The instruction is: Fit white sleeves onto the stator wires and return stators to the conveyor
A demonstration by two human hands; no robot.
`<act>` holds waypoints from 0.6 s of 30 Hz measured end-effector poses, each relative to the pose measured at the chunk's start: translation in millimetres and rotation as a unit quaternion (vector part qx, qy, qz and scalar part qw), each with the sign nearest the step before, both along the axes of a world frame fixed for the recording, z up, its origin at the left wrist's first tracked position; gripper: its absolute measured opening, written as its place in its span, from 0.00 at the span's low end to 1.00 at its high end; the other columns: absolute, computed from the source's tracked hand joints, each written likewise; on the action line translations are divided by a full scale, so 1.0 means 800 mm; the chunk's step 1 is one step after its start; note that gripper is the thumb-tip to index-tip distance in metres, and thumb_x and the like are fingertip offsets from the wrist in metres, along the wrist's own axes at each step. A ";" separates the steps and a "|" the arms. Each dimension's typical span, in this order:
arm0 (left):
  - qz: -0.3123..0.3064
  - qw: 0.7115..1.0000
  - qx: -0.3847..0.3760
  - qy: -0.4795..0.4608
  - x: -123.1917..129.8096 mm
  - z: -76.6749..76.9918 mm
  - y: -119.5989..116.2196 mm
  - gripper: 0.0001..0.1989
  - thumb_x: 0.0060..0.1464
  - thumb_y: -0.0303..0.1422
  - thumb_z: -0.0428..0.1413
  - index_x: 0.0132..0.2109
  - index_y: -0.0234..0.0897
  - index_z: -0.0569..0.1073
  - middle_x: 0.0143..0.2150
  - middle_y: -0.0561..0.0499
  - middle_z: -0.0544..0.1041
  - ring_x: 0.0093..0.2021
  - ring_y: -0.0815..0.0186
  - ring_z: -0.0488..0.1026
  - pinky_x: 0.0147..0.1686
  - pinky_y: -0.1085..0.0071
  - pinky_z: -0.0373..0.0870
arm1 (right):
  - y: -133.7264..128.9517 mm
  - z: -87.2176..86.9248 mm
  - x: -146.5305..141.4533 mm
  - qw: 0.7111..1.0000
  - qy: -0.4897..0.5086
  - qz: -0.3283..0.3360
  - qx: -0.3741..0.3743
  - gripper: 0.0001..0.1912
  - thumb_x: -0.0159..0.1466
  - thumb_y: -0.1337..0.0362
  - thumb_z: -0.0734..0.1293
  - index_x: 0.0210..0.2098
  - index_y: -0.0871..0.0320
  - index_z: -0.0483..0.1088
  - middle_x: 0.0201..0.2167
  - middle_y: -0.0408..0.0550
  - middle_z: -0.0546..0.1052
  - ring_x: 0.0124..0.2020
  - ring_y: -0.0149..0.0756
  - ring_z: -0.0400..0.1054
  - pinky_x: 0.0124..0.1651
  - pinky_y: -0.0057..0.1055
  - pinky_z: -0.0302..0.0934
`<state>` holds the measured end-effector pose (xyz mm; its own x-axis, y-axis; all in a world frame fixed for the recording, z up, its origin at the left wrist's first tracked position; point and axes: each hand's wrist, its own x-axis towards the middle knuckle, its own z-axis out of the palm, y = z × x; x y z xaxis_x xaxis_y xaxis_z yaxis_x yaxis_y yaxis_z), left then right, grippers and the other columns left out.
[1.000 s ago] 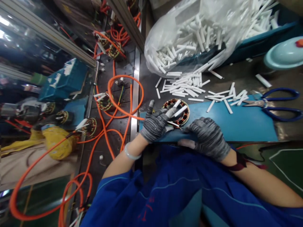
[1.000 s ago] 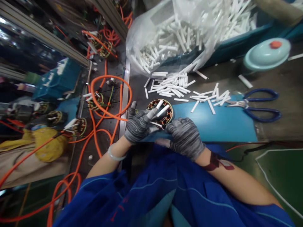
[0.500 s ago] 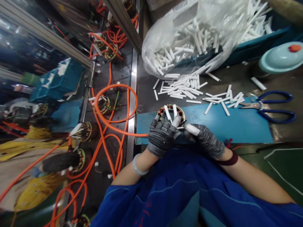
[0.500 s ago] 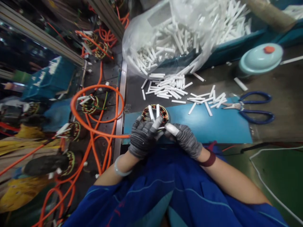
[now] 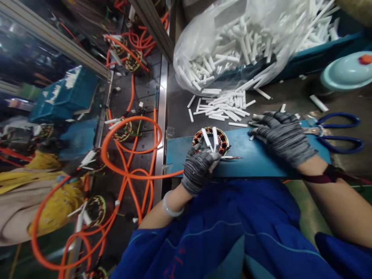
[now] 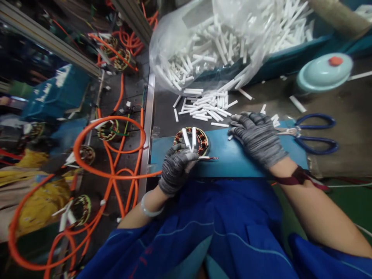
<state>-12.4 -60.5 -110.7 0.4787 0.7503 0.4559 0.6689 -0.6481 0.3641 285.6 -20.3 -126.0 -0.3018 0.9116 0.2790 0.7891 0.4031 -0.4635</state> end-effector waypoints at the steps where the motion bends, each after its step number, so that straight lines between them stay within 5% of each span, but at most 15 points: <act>1: 0.001 1.000 0.005 0.007 0.001 0.001 0.001 0.04 0.67 0.30 0.56 0.44 0.42 0.77 0.42 0.54 0.85 0.44 0.65 0.83 0.61 0.57 0.71 | -0.005 0.003 -0.006 0.999 0.035 0.000 0.004 0.09 0.69 0.62 0.66 0.43 0.53 0.79 0.59 0.54 0.78 0.61 0.55 0.68 0.65 0.58 0.58; 6: -0.004 0.999 0.032 0.002 0.001 0.003 -0.001 0.04 0.67 0.29 0.57 0.45 0.41 0.77 0.41 0.53 0.85 0.44 0.65 0.83 0.61 0.58 0.71 | -0.058 0.027 -0.038 0.966 0.252 -0.057 -0.012 0.08 0.66 0.62 0.70 0.45 0.51 0.75 0.44 0.46 0.83 0.45 0.41 0.79 0.51 0.41 0.72; 10: 0.017 1.000 0.016 0.014 -0.001 0.000 -0.004 0.05 0.68 0.32 0.56 0.46 0.42 0.78 0.41 0.53 0.85 0.44 0.65 0.82 0.61 0.58 0.71 | -0.086 0.031 -0.051 0.961 0.263 -0.055 -0.069 0.07 0.65 0.66 0.68 0.42 0.51 0.77 0.36 0.43 0.83 0.37 0.37 0.79 0.42 0.33 0.73; 18: 0.023 0.999 -0.021 0.012 -0.002 0.001 -0.006 0.06 0.66 0.32 0.57 0.48 0.42 0.77 0.43 0.52 0.85 0.46 0.63 0.82 0.63 0.55 0.70 | -0.086 0.019 -0.059 0.979 0.187 0.042 -0.073 0.12 0.70 0.60 0.65 0.45 0.48 0.81 0.42 0.49 0.84 0.41 0.41 0.78 0.45 0.39 0.71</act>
